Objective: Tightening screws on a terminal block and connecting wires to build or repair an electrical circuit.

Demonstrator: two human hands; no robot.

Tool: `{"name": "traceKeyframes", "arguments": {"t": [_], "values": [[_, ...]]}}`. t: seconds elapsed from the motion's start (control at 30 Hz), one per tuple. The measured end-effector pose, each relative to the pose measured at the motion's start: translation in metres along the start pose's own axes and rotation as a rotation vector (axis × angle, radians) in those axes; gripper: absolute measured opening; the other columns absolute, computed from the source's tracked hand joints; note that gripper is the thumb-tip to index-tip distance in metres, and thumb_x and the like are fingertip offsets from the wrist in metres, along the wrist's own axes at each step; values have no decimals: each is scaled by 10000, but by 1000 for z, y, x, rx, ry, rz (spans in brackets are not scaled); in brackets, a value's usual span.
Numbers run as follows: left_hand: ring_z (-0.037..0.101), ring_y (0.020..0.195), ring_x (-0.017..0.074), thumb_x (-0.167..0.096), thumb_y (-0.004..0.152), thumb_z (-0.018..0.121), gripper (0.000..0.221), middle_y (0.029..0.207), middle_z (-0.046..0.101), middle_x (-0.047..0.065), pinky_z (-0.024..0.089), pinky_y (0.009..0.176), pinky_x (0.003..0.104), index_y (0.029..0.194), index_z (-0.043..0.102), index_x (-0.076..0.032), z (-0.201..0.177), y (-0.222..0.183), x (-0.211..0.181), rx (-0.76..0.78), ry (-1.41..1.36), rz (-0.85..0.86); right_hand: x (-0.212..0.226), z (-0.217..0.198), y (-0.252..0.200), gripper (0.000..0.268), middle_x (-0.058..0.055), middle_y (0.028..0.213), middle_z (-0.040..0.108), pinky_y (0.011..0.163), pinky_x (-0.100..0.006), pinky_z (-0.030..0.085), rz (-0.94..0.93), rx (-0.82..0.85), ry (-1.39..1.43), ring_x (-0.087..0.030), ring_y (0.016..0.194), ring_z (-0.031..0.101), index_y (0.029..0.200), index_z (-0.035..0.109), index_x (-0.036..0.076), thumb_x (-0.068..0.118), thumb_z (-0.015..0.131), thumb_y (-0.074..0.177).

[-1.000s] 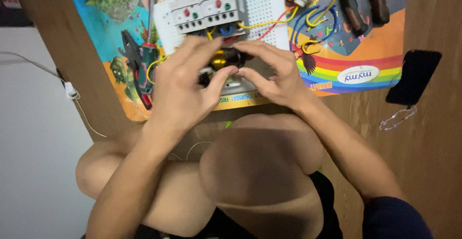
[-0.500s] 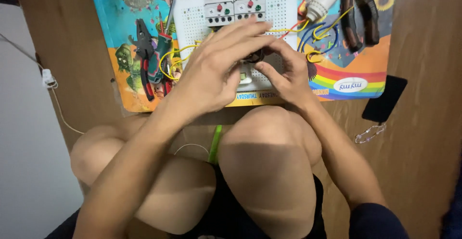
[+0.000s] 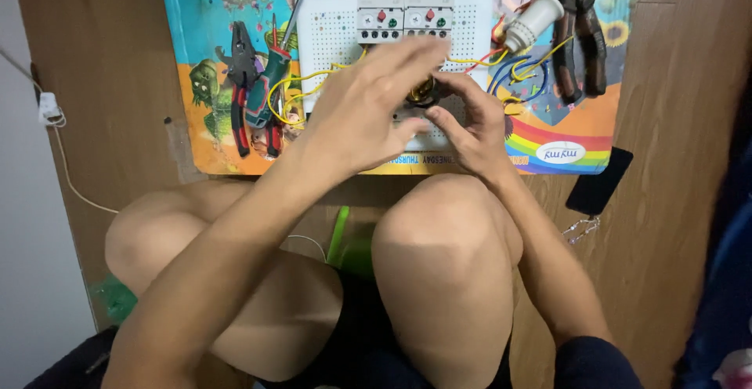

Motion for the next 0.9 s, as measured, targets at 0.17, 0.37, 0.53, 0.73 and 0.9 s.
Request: {"name": "traceKeyframes", "arguments": {"t": [0.17, 0.37, 0.53, 0.73, 0.9], "values": [[627, 918, 337, -215, 832, 628, 300, 1001, 627, 72, 479, 623, 470, 1113, 613, -111, -7, 3, -6, -119, 65, -7, 7, 1, 3, 326, -147, 1211, 649, 1015, -355, 501, -7, 15, 28, -239, 1097, 622, 1312, 578, -30, 160, 639, 1054], [586, 1177, 332, -296, 801, 680, 606, 1301, 588, 94, 515, 815, 494, 1353, 546, -85, -9, 2, -7, -93, 44, 23, 6, 0, 3, 343, -154, 1251, 648, 1034, -371, 511, -21, 17, 27, -256, 1123, 633, 1333, 575, -29, 158, 648, 1056], [635, 659, 399, -413, 989, 683, 364, 778, 652, 86, 419, 456, 517, 924, 568, -73, 1, 3, 3, -43, 193, -116, 0, 1, 1, 366, -170, 1343, 638, 1117, -378, 486, -11, 19, 18, -266, 1248, 624, 1371, 568, -10, 119, 664, 1043], [657, 1096, 368, -310, 811, 830, 704, 1372, 499, 111, 546, 545, 546, 1403, 522, -87, -6, 2, -5, 75, 66, -64, 6, 0, 3, 362, -173, 1309, 636, 1044, -379, 502, -32, 25, 18, -271, 1174, 621, 1366, 561, -27, 138, 648, 1056], [695, 673, 280, -274, 879, 794, 297, 790, 637, 81, 536, 489, 399, 1018, 707, -26, 7, 1, 1, -53, 98, -110, 12, 1, 10, 367, -228, 1066, 669, 910, -473, 516, -108, -24, 89, -293, 995, 648, 1314, 612, -116, -4, 718, 981]]}}
Point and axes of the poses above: each hand's wrist, its own y-axis towards the middle knuckle, its own z-axis out of the palm, x = y × z, the point moved 6 cm from there along y, towards the middle knuckle
